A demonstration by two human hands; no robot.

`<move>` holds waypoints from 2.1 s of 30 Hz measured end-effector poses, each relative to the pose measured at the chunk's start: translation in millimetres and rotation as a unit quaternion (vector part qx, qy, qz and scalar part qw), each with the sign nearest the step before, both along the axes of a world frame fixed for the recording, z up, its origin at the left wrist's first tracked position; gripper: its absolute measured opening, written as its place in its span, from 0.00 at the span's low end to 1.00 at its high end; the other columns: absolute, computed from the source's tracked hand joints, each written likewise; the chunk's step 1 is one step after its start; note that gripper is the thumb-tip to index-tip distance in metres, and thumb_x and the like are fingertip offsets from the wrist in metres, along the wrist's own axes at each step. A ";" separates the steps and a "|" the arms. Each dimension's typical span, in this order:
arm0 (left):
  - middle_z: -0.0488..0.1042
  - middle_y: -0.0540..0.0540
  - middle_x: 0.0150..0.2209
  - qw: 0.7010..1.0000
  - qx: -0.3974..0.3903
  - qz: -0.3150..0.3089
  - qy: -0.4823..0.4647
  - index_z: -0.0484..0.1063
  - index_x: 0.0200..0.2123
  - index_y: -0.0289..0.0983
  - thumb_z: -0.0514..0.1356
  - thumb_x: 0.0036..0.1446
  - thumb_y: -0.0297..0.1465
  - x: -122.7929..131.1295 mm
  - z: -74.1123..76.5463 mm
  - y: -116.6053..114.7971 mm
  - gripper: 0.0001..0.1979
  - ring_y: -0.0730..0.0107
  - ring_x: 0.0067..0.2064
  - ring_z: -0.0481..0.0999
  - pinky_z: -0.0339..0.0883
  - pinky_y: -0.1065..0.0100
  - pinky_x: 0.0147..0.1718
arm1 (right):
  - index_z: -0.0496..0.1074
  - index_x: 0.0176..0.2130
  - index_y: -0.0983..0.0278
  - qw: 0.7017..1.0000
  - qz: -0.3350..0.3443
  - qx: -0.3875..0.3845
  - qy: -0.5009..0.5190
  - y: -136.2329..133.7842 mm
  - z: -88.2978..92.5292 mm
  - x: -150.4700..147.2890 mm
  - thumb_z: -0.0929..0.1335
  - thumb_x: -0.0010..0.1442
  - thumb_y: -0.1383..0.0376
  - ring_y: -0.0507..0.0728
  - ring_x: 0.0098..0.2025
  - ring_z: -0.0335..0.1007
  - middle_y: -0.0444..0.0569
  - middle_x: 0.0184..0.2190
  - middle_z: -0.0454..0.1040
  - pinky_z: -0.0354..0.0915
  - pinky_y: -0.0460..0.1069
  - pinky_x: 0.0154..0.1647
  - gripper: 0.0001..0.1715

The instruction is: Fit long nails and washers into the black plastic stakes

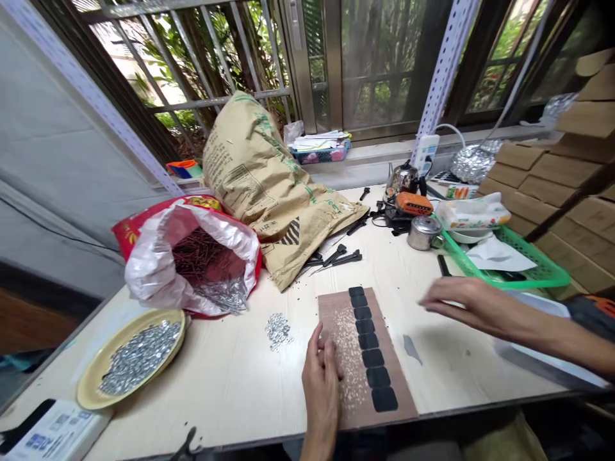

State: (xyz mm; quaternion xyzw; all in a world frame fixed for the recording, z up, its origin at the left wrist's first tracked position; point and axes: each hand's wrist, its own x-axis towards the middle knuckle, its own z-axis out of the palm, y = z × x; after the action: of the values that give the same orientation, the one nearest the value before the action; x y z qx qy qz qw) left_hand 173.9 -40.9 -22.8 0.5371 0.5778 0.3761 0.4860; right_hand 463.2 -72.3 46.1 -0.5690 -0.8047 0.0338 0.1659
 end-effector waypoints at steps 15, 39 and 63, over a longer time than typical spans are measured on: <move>0.71 0.44 0.34 0.947 0.176 0.027 0.269 0.73 0.34 0.38 0.53 0.58 0.36 -113.2 -19.2 48.8 0.11 0.61 0.36 0.73 0.68 0.61 0.36 | 0.70 0.42 0.63 0.989 0.085 0.084 -0.089 212.2 -101.0 -82.1 0.62 0.64 0.66 0.57 0.40 0.61 0.51 0.36 0.69 0.58 0.48 0.38 0.10; 0.68 0.46 0.32 0.917 0.199 0.041 0.342 0.69 0.30 0.38 0.51 0.57 0.31 -106.9 -11.0 34.8 0.08 0.67 0.31 0.70 0.64 0.67 0.30 | 0.65 0.55 0.63 0.988 -0.001 0.121 0.098 138.8 -52.5 -89.1 0.58 0.64 0.69 0.58 0.40 0.65 0.52 0.36 0.67 0.65 0.51 0.40 0.21; 0.73 0.51 0.24 0.951 -0.028 0.081 -0.296 0.72 0.29 0.33 0.68 0.43 0.31 -66.8 41.2 2.5 0.11 0.77 0.28 0.72 0.65 0.74 0.33 | 0.72 0.43 0.62 0.975 0.104 0.018 0.197 26.6 -11.9 -188.3 0.60 0.66 0.66 0.52 0.33 0.66 0.48 0.33 0.67 0.64 0.46 0.35 0.13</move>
State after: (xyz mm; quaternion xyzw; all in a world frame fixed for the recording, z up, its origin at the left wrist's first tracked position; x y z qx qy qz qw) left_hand 107.0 -38.5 18.4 0.3392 0.4597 0.5397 0.6183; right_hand 274.9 -45.6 34.2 -0.4609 -0.8116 0.1483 0.3269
